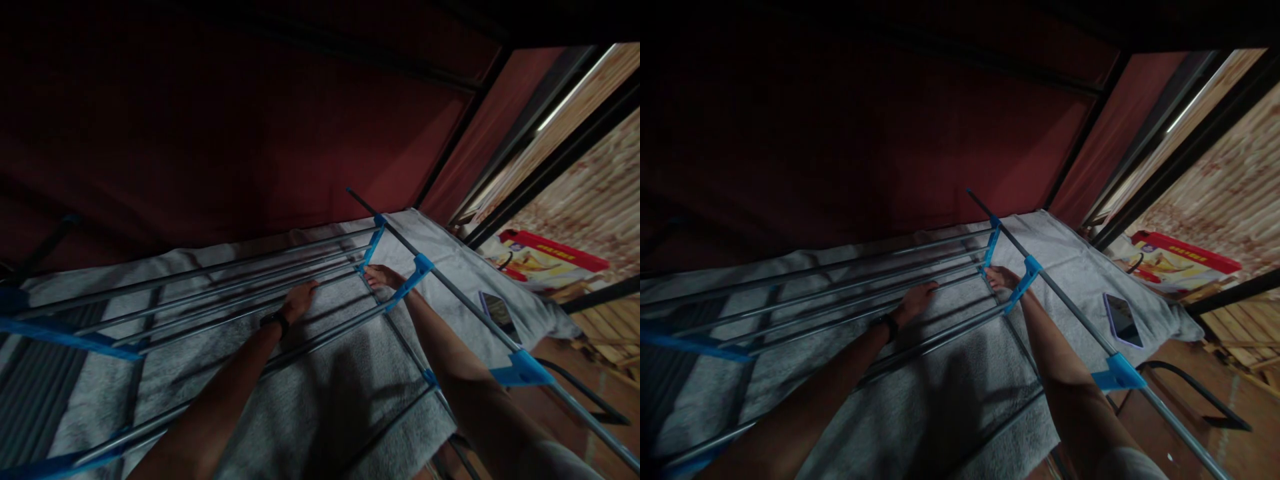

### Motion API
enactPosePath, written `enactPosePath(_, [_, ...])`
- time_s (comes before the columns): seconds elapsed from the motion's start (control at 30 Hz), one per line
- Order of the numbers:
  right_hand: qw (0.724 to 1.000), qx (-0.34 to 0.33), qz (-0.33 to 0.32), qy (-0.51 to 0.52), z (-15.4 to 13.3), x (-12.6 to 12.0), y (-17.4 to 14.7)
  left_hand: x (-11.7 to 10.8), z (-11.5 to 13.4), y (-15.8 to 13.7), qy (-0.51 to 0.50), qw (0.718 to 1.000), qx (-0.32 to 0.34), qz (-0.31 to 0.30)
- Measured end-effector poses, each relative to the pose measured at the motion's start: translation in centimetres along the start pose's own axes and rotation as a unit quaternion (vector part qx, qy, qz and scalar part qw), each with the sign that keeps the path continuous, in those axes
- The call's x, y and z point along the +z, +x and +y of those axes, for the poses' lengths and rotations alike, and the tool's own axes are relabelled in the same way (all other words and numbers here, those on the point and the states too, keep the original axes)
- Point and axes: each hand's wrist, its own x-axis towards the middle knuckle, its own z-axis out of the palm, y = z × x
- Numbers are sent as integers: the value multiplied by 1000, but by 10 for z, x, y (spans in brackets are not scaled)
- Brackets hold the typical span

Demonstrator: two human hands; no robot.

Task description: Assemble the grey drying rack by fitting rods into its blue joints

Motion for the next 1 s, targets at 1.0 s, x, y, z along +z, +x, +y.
enactPosePath(1.0, [999,37,7,-8,-18,25,-18,1,-15,-13,-11,1000,-12,-24])
